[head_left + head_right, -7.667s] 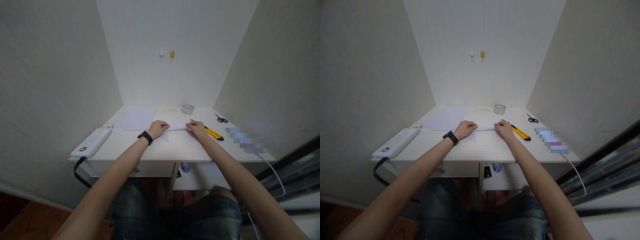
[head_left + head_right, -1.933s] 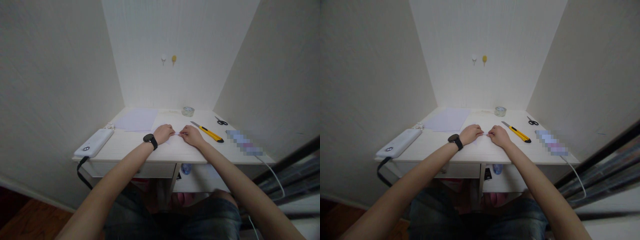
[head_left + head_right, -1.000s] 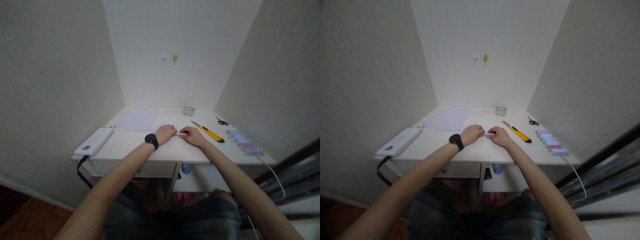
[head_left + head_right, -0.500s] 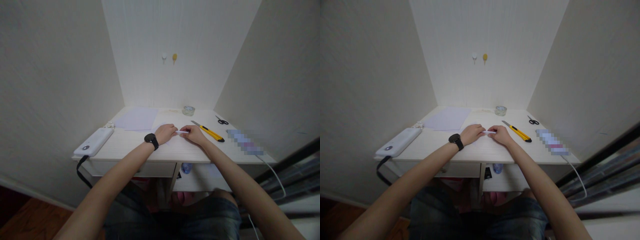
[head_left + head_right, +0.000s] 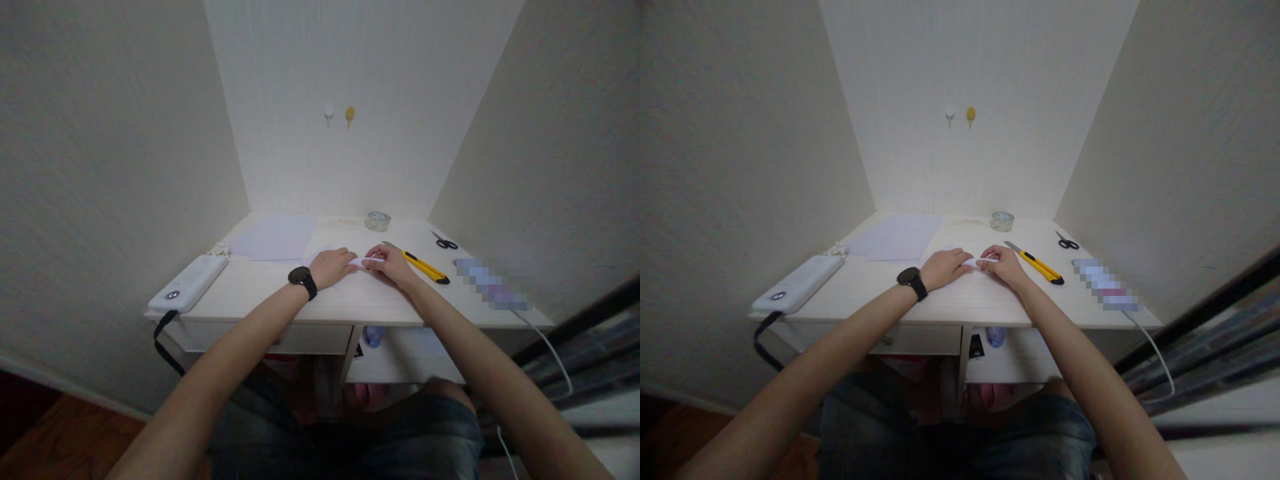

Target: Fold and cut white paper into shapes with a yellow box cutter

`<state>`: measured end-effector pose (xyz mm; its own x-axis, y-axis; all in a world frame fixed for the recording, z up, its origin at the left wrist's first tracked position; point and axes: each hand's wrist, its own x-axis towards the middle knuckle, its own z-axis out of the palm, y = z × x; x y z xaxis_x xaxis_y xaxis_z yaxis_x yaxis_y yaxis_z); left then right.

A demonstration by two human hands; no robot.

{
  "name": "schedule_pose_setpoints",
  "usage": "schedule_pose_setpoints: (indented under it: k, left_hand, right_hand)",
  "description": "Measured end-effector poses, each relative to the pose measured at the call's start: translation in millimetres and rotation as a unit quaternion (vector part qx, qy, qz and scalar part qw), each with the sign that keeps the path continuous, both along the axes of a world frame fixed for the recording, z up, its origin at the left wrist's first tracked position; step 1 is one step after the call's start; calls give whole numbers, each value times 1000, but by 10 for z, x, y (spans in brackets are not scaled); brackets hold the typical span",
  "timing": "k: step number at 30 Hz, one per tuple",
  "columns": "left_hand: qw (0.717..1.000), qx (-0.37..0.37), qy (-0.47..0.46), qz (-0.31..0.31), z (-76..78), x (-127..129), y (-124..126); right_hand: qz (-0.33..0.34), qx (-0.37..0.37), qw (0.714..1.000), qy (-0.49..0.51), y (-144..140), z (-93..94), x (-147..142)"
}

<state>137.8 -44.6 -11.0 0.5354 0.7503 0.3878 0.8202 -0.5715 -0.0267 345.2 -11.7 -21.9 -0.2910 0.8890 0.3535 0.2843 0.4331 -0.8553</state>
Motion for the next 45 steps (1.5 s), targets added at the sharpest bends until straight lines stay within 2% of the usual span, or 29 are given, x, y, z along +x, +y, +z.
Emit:
schedule_pose_setpoints:
  k: [4,7,11,14,18,21,25,29,31,35,37,39,42,45]
  left_hand:
    - [1000,-13,-8,12,1,-10,15]
    - [999,-27,-21,5,5,-14,23]
    - [998,-33,-49,-18,-3,-15,34]
    - [996,-37,-82,-25,-7,-11,44]
    - [981,-70,-177,-41,13,5,67]
    - [939,-162,-296,-59,34,33,111]
    - [842,-307,-438,-67,43,102,194]
    - [756,-375,-533,-61,35,182,236]
    - [732,-387,-559,-52,31,202,230]
    - [746,-391,-537,-49,48,185,184]
    - [741,-420,-520,-58,70,161,164]
    - [730,-437,-523,-50,95,130,162]
    - [740,-378,-556,-1,134,60,188]
    - [784,-296,-546,18,178,-39,209]
  right_hand:
    - [46,-20,999,17,41,-21,36]
    - [84,-78,992,53,79,-50,59]
    - [52,-131,985,98,97,-76,44]
    - [49,-162,970,172,79,-65,3]
    - [55,-183,944,269,66,-27,-78]
    - [57,-187,936,294,109,5,-161]
    - [39,-172,936,305,216,37,-295]
    - [28,-166,936,310,296,5,-401]
    - [18,-156,942,298,313,-26,-426]
    - [-42,-119,954,271,293,-43,-435]
    - [-59,-107,956,268,256,-23,-429]
    - [-48,-113,958,259,210,5,-416]
    - [-26,-124,963,239,146,39,-395]
    - [19,-124,970,208,101,53,-392]
